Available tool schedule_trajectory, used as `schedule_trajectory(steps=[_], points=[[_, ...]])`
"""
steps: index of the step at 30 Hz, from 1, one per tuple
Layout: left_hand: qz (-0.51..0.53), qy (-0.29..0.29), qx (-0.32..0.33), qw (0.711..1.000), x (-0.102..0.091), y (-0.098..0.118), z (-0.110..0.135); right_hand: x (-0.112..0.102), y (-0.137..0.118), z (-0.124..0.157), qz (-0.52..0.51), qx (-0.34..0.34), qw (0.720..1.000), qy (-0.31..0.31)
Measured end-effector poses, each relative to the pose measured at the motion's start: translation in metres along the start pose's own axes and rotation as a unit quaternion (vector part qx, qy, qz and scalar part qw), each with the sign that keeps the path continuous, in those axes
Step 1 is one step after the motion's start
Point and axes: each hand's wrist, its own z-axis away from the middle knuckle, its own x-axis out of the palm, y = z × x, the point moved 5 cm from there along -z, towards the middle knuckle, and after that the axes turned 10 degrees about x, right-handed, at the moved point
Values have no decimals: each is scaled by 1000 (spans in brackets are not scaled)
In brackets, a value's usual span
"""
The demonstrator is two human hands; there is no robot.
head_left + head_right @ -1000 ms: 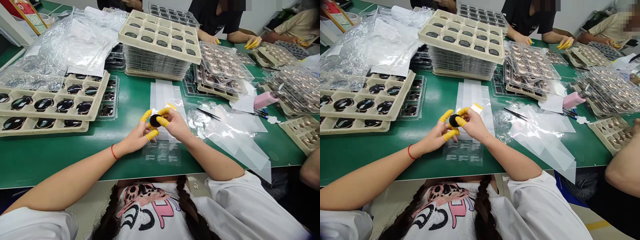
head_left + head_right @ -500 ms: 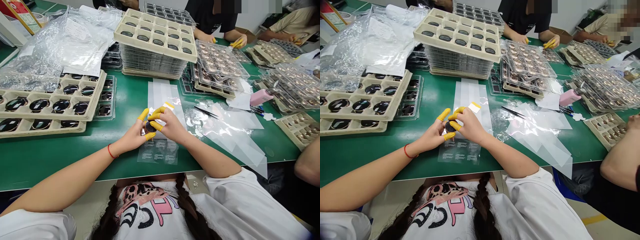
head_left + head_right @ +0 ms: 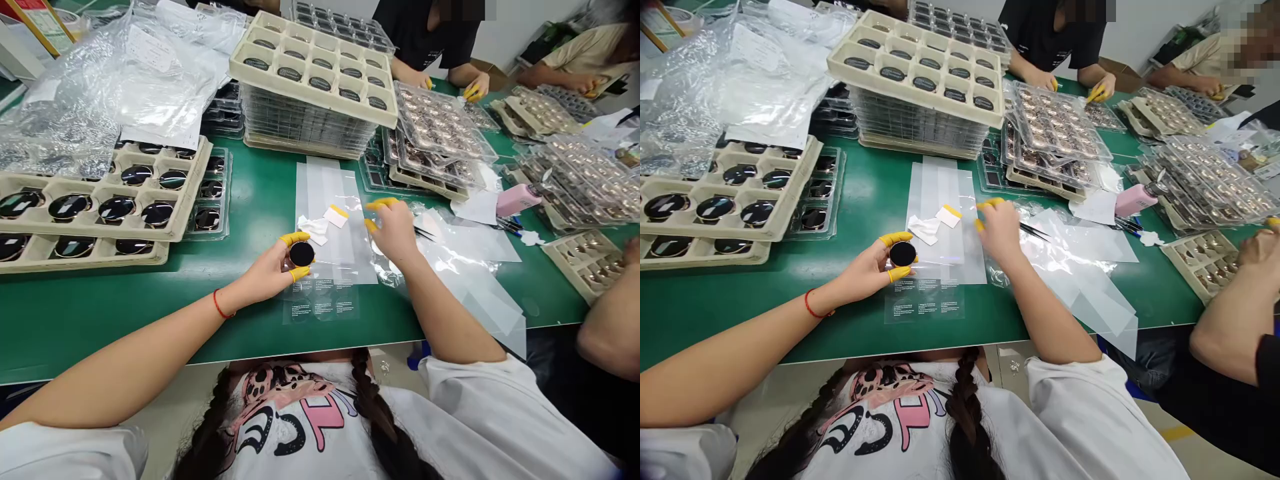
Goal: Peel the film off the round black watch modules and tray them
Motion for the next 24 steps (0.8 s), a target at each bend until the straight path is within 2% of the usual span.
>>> schedule_trajectory(steps=[2, 4, 6, 7, 9, 11, 14, 16, 17, 20, 24], points=[[-5, 2, 1, 1000, -1, 0, 0, 28, -31, 0, -15, -61, 997, -53], [-16, 4, 6, 1000, -3, 1, 0, 59, -61, -1, -23, -111, 985, -133], [-35, 12, 13, 999, -5, 3, 0, 78, -77, -3, -11, -117, 975, -188], [-44, 17, 13, 999, -6, 4, -1, 80, -80, -3, -11, -107, 975, -193], [-59, 33, 7, 998, -8, 4, -1, 69, -82, 0, -43, -86, 982, -159], [-52, 43, -4, 998, -9, 4, -1, 47, -88, 12, -108, -106, 983, -107], [-45, 37, 11, 998, -10, 7, -1, 27, -111, 45, -150, -240, 957, -71], [-85, 23, 35, 995, -10, 9, -2, 31, -125, 63, -130, -321, 937, -50], [-111, 19, 45, 993, -10, 10, -2, 36, -129, 67, -116, -340, 933, -36], [-110, 21, 49, 993, -9, 10, -3, 50, -127, 62, -92, -329, 940, 12], [0, 31, 37, 999, -6, 8, -3, 48, -117, 50, -108, -293, 948, 51]])
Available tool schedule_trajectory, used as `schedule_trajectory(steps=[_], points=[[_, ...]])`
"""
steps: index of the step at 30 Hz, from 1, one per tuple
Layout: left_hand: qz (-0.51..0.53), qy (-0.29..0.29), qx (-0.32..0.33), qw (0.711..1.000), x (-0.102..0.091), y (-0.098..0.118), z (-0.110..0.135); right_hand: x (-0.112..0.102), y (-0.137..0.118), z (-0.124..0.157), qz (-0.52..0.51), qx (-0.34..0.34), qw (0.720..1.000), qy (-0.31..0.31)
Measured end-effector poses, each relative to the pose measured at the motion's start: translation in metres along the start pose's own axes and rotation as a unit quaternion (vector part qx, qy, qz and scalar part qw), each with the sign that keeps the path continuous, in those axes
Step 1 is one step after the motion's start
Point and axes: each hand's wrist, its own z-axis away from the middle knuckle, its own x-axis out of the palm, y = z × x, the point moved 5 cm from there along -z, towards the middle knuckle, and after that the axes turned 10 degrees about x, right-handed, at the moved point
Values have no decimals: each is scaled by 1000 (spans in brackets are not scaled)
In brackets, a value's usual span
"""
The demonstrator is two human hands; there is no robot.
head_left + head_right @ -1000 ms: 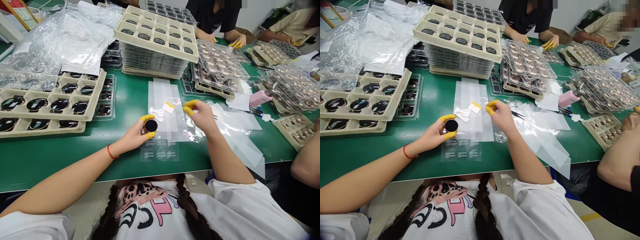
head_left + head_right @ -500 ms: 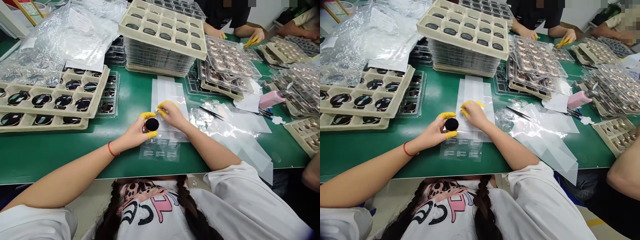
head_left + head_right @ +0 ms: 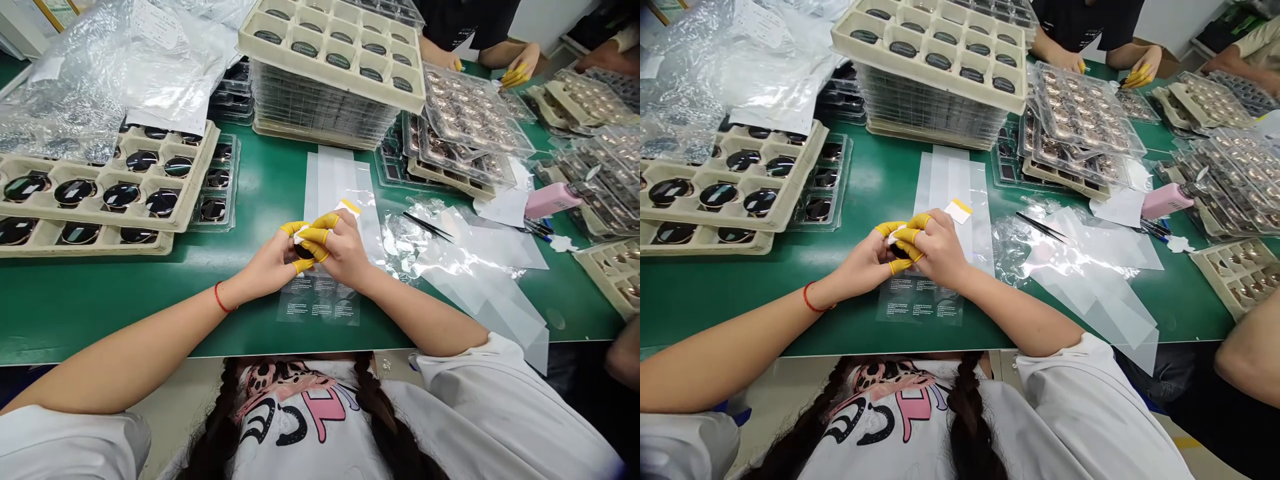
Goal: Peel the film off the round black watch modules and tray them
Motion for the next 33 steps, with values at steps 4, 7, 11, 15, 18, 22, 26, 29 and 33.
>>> schedule_trajectory(steps=[4, 7, 11, 15, 18, 22, 26, 29, 33], points=[[-18, 1, -15, 1000, -3, -4, 0, -5, -6, 10, -36, 15, 999, -9], [-102, -13, 3, 995, -7, -3, 0, 1, -14, 16, -12, -21, 999, -22], [-66, 8, 10, 998, -7, -3, -1, 7, -4, 5, 15, -7, 1000, -4], [32, 31, -24, 999, -3, -5, -1, 0, 5, 0, -10, 31, 999, 19], [21, 41, -21, 999, -5, -4, -1, -1, 0, 8, -19, 42, 999, -27], [-14, 20, -6, 1000, -7, -4, -3, 9, -3, 12, 10, 51, 994, -91], [-8, 37, -19, 999, -9, -7, -4, 13, 16, -3, 12, 83, 995, -56], [-14, 48, -26, 998, -8, -6, -4, 10, 37, -13, -18, 149, 988, -39], [5, 70, 44, 997, -8, 3, -3, -7, 52, -14, -68, 250, 965, -36]])
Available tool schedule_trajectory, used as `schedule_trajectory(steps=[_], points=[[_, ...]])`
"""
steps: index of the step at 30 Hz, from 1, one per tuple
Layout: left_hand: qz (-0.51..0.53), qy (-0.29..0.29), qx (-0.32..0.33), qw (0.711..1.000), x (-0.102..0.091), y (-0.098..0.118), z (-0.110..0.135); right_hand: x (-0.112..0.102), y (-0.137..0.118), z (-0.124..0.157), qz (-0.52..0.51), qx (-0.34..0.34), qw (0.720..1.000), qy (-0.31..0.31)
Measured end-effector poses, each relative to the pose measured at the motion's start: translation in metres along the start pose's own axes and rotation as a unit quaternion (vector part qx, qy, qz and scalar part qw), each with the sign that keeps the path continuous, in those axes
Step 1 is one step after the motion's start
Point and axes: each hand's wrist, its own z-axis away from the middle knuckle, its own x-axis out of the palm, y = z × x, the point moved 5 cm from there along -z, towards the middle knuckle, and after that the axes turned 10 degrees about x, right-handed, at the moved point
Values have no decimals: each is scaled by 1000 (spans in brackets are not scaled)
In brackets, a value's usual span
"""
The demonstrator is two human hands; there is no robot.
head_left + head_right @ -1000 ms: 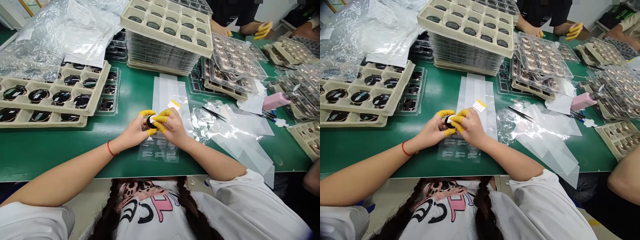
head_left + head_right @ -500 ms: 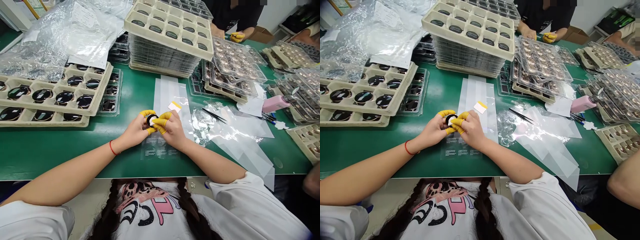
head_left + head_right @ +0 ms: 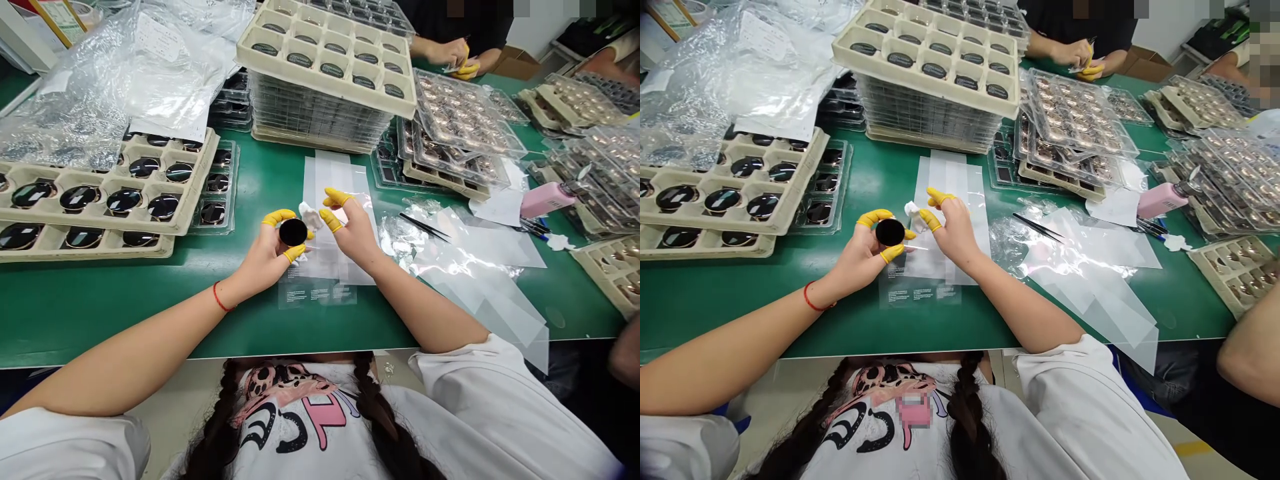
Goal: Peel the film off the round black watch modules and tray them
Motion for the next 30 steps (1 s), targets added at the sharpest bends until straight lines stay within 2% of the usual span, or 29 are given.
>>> schedule_trajectory(steps=[3, 6, 8, 11, 15, 18, 21, 26, 30], points=[[-43, -1, 61, 997, 0, 7, 1, -7, -6, 7, -30, 43, 997, -49], [-91, -17, 80, 992, 1, 8, 4, -3, -13, 15, -50, 83, 988, -118], [-91, -28, 87, 992, 2, 6, 5, 0, -16, 18, -47, 98, 984, -142], [-109, -34, 87, 990, 1, 0, 7, 2, -17, 19, -31, 98, 985, -141], [-180, -17, 123, 976, -3, -3, 7, 3, -20, 19, -31, 76, 987, -137], [-192, -26, 136, 972, -3, -4, 7, 4, -23, 21, -42, 75, 987, -139], [-156, -37, 112, 981, 0, -3, 7, 6, -24, 22, -68, 94, 982, -151], [-34, -51, 47, 997, 7, 1, 5, 10, -18, 22, -128, 166, 961, -178], [-3, -54, 20, 998, 8, 1, 4, 7, -10, 17, -164, 207, 945, -192]])
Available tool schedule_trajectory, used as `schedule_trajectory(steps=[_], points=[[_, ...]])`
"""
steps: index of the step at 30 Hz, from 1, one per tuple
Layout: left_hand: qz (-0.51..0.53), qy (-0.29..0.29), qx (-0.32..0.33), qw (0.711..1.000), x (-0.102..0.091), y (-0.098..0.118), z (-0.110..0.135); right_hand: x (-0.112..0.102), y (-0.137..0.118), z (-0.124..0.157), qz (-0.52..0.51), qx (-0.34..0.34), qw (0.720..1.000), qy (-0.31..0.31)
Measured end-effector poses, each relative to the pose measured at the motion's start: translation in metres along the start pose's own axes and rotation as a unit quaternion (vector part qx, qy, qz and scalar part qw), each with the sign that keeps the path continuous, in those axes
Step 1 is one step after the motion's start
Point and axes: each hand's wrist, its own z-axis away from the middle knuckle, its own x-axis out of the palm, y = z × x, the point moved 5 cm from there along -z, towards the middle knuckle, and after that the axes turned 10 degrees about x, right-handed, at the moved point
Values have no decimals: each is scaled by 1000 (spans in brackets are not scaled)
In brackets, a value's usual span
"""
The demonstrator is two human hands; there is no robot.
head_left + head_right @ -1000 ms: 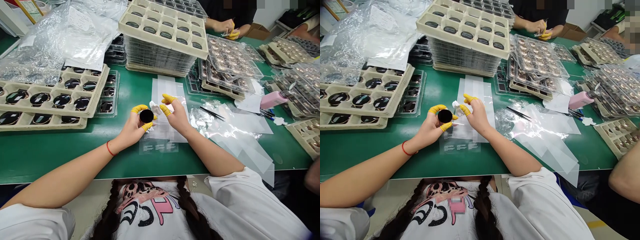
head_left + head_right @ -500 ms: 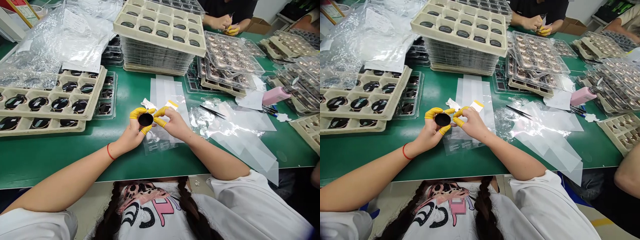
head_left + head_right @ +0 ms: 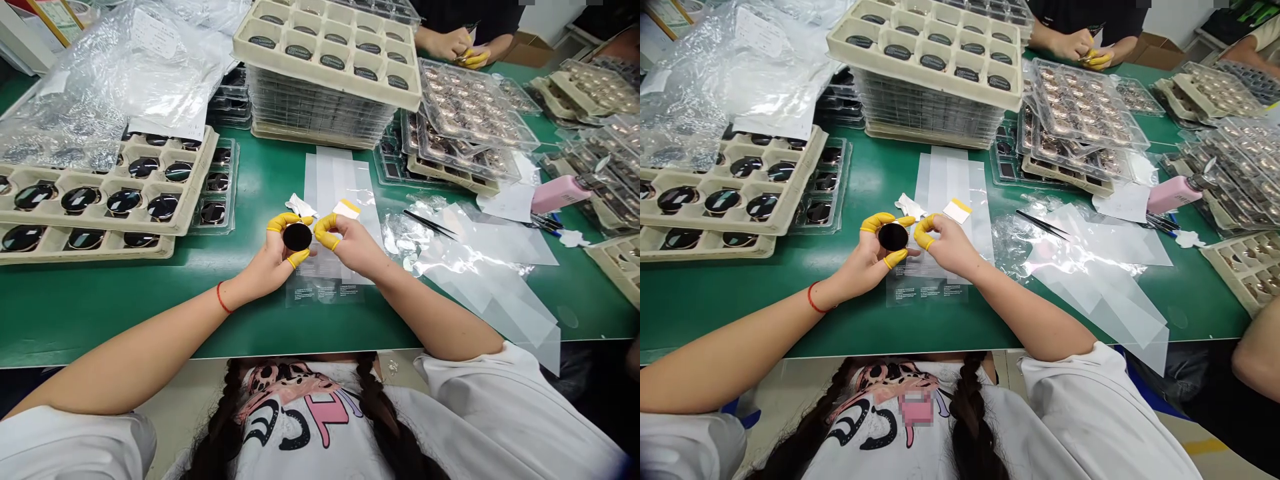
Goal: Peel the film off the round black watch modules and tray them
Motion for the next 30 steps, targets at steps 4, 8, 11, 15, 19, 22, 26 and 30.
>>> schedule_trajectory(steps=[4, 8, 11, 15, 19, 22, 26, 30], points=[[-8, -5, -6, 1000, -2, -5, 1, -22, -8, 0, -69, -35, 995, 56], [-10, -41, -39, 998, 1, -8, 2, -27, -15, 9, -92, -53, 993, 49], [-6, -51, -67, 996, 2, -6, 2, -15, -17, 16, -93, -34, 995, -27], [-9, -41, -59, 997, 0, -4, 1, -2, -23, 27, -32, -66, 985, -154], [-6, -45, -56, 997, 0, -6, 1, 3, -28, 35, 51, -104, 971, -209], [-5, -45, -56, 997, 0, -6, 1, 0, -30, 32, 27, -106, 977, -183], [0, -46, -65, 997, 1, -7, 2, -11, -28, 26, -29, -79, 993, -84], [1, -42, -70, 997, 1, -7, 2, -11, -20, 24, -68, -17, 997, -23]])
